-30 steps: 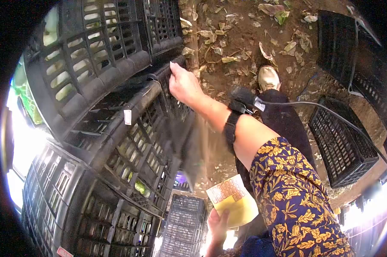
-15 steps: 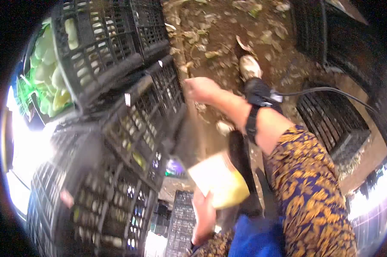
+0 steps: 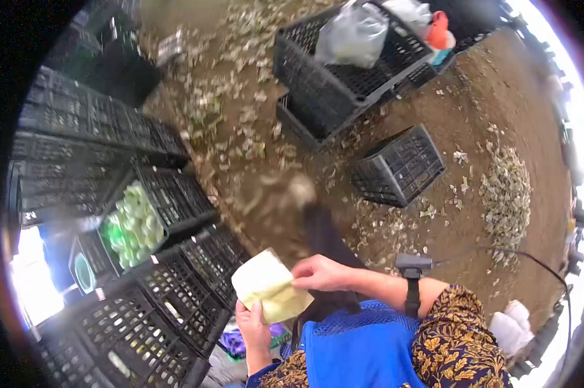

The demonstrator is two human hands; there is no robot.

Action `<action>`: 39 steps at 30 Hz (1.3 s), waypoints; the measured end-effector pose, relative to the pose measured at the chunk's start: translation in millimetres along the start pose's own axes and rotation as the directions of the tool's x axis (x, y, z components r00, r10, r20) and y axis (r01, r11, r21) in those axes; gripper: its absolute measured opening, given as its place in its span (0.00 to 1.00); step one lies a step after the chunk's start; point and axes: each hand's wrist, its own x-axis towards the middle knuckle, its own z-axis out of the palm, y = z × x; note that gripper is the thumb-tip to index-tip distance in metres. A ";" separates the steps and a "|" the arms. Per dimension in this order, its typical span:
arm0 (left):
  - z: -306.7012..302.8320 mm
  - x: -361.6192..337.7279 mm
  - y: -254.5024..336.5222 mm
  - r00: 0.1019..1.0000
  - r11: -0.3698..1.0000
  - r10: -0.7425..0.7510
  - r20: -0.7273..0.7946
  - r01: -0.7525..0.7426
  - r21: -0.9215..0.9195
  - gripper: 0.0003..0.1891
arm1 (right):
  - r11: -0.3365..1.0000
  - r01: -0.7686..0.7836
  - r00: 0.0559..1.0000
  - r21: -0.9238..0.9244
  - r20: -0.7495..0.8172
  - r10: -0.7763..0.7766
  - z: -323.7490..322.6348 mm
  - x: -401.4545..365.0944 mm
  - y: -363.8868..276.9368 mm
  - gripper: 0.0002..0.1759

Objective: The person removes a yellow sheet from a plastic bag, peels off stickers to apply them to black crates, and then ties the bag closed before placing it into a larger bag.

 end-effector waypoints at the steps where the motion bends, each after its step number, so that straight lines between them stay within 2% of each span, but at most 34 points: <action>1: 2.2 -6.3 1.2 0.999 0.999 0.031 0.030 -0.031 0.010 0.18 | 0.998 0.051 0.996 -0.030 -0.077 -0.053 2.6 -12.1 2.5 0.14; 3: 8.2 -16.4 2.4 0.989 0.986 0.031 0.143 -0.053 0.158 0.20 | 0.986 0.166 0.975 0.004 -0.152 -0.163 4.3 -33.7 -1.5 0.11; 4: 11.6 -20.1 6.6 0.983 0.991 0.044 0.179 -0.065 0.114 0.21 | 0.985 0.172 0.955 -0.010 -0.242 -0.170 5.8 -46.4 -7.7 0.11; 5: 12.4 -19.9 0.9 0.970 0.965 -0.029 0.243 -0.036 0.260 0.22 | 0.984 0.177 0.928 -0.022 -0.330 -0.175 5.6 -57.3 -14.7 0.11; 7: 27.7 -19.1 2.6 0.958 0.994 -0.029 0.287 -0.004 0.112 0.18 | 0.977 0.210 0.925 0.044 -0.334 -0.184 2.0 -75.0 -30.8 0.10; 8: 36.4 -16.5 6.6 0.955 0.993 -0.021 0.297 -0.016 0.121 0.18 | 0.969 0.223 0.925 0.104 -0.336 -0.176 -3.5 -80.9 -39.6 0.10; 9: 46.2 -11.6 11.4 0.957 0.995 -0.082 0.280 0.062 0.078 0.15 | 0.958 0.235 0.925 0.162 -0.340 -0.169 -12.8 -83.4 -45.4 0.10; 11: 61.4 7.2 14.0 0.945 0.979 -0.195 0.261 0.203 -0.004 0.10 | 0.952 0.271 0.902 0.140 -0.384 -0.200 -31.1 -82.9 -41.5 0.10; 13: 85.5 27.4 33.7 0.893 0.951 -0.304 0.333 0.304 0.054 0.11 | 0.930 0.321 0.862 0.182 -0.463 -0.207 -52.3 -81.2 -46.6 0.10; 14: 102.4 36.4 46.9 0.859 0.939 -0.343 0.381 0.299 0.172 0.13 | 0.923 0.342 0.853 0.174 -0.470 -0.227 -66.2 -80.6 -51.8 0.11; 15: 125.3 44.4 64.3 0.837 0.898 -0.436 0.331 0.384 0.212 0.16 | 0.916 0.365 0.842 0.165 -0.480 -0.248 -82.9 -78.6 -59.3 0.13; 17: 169.1 61.2 88.5 0.771 0.886 -0.416 0.482 0.463 0.023 0.19 | 0.878 0.388 0.834 0.282 -0.514 -0.203 -110.9 -71.8 -77.1 0.17; 19: 193.2 88.4 98.7 0.754 0.886 -0.415 0.509 0.462 0.039 0.16 | 0.698 0.295 0.891 0.653 -0.451 0.045 -141.1 -68.6 -111.1 0.24; 20: 207.7 94.9 103.5 0.837 0.951 -0.306 0.453 0.250 0.180 0.15 | 0.600 0.275 0.943 0.751 -0.332 -0.016 -159.1 -70.1 -118.0 0.31; 21: 228.9 101.3 117.0 0.894 0.945 -0.170 0.415 0.029 0.326 0.14 | 0.573 0.215 0.969 0.790 -0.245 -0.026 -174.4 -65.7 -128.9 0.34; 24: 262.7 133.9 148.0 0.885 0.929 -0.060 0.461 -0.120 0.351 0.15 | 0.543 0.203 0.979 0.815 -0.181 -0.095 -204.3 -60.4 -158.0 0.36; 26: 281.5 152.8 163.0 0.874 0.918 -0.007 0.485 -0.187 0.350 0.16 | 0.434 0.216 0.957 0.875 -0.102 -0.272 -216.2 -47.9 -163.2 0.38; 27: 292.3 162.2 171.9 0.870 0.895 0.003 0.493 -0.223 0.387 0.17 | 0.409 0.227 0.931 0.884 -0.074 -0.357 -220.2 -41.4 -174.6 0.36; 29: 311.6 184.1 188.8 0.851 0.867 0.014 0.525 -0.272 0.417 0.18 | 0.529 0.267 0.964 0.806 -0.217 -0.156 -221.6 -25.4 -211.5 0.35; 31: 329.6 211.1 204.2 0.830 0.874 0.020 0.558 -0.286 0.394 0.23 | 0.507 0.355 0.935 0.785 -0.293 -0.201 -227.3 -5.7 -229.6 0.32; 32: 337.7 226.6 216.7 0.796 0.810 0.018 0.605 -0.366 0.458 0.25 | 0.458 0.378 0.926 0.805 -0.329 -0.185 -227.6 6.8 -237.0 0.30; 33: 354.6 240.4 220.2 0.792 0.903 0.084 0.605 -0.318 0.290 0.26 | 0.411 0.418 0.908 0.810 -0.382 -0.172 -233.1 19.4 -246.6 0.28; 35: 384.0 255.2 256.4 0.723 0.986 -0.043 0.690 -0.079 0.144 0.24 | 0.372 0.539 0.840 0.756 -0.517 -0.167 -242.1 33.5 -271.3 0.25; 36: 382.9 282.7 268.2 0.635 0.962 -0.129 0.762 -0.107 0.251 0.31 | 0.353 0.623 0.776 0.698 -0.610 -0.162 -245.7 34.6 -296.3 0.20; 37: 388.3 315.9 283.9 0.538 0.925 -0.212 0.816 -0.160 0.346 0.39 | 0.335 0.672 0.733 0.661 -0.657 -0.176 -253.2 50.6 -303.7 0.20; 39: 412.9 349.9 315.7 0.452 0.888 -0.401 0.797 -0.020 0.459 0.29 | 0.583 0.720 0.560 0.376 -0.812 -0.166 -259.8 78.8 -304.6 0.16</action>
